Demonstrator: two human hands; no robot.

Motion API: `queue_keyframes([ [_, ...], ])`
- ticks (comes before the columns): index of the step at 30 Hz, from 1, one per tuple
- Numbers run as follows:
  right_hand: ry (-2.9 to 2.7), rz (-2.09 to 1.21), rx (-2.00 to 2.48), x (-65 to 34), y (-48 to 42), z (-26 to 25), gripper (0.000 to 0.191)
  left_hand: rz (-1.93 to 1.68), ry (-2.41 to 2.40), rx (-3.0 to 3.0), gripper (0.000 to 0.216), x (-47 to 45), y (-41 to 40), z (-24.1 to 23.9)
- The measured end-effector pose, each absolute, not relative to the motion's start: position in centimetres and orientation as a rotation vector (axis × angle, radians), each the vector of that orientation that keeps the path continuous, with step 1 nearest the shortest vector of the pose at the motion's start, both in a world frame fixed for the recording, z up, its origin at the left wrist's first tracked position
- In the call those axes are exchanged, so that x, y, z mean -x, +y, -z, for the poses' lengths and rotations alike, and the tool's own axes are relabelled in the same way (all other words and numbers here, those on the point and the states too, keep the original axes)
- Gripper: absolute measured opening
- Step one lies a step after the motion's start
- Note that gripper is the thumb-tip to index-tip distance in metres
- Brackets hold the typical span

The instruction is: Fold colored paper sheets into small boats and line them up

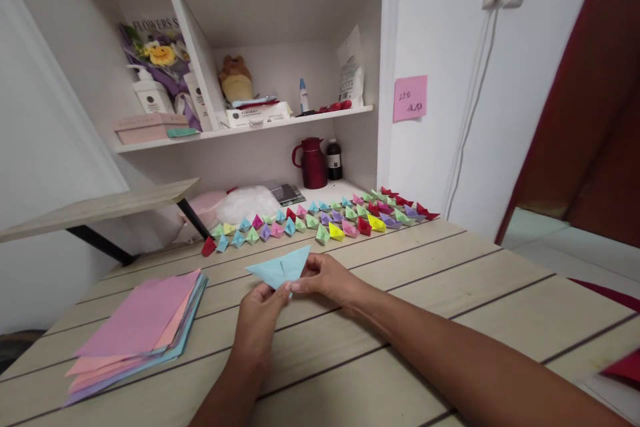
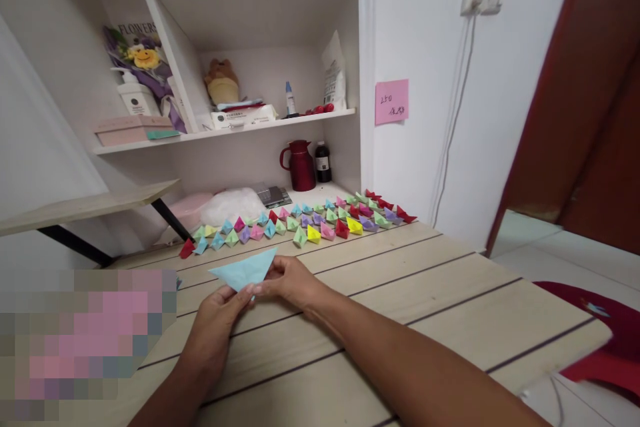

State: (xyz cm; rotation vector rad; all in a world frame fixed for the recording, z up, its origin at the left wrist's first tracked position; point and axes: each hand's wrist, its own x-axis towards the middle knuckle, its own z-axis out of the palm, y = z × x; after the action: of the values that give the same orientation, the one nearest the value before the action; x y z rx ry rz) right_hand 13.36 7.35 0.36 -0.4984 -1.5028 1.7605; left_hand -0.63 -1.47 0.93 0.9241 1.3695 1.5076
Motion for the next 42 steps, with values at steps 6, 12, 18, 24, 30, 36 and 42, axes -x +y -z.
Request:
queue_keyframes([
  [6, -1.38, -1.673, 0.525, -13.2, 7.7, -0.3, 0.036, -1.497, 1.408, -0.986, 0.047, 0.5, -1.4, -1.2],
  [12, -1.418, -1.596, 0.498, -14.3, 8.6, -1.2, 0.037, -1.495, 1.466, -1.024, 0.042, 0.5, -1.1, -1.3],
  [18, -1.383, -1.417, 0.606, -15.6, 9.7, -2.1, 0.033, -1.449, 1.615, -1.254, 0.033, 1.0, -0.8, -1.0],
  [24, -1.844, -1.152, 0.472, -16.9, 8.7, -3.8, 0.069, -1.36, 1.798, -1.551, 0.028, 1.6, -0.5, -0.3],
  [30, -2.253, -0.748, 0.573, -15.8, 7.6, -2.9, 0.06, -1.347, 1.74, -1.766, 0.018, 0.7, -0.7, -0.6],
  [36, -1.99, -1.162, 0.587, -15.1, 8.1, -1.7, 0.023, -1.429, 1.776, -1.648, 0.013, 0.1, -0.9, -1.1],
  [42, -1.463, -1.77, 0.616, -13.7, 7.3, -0.5, 0.038, -1.533, 1.698, -1.318, 0.038, 0.9, -1.0, -0.9],
])
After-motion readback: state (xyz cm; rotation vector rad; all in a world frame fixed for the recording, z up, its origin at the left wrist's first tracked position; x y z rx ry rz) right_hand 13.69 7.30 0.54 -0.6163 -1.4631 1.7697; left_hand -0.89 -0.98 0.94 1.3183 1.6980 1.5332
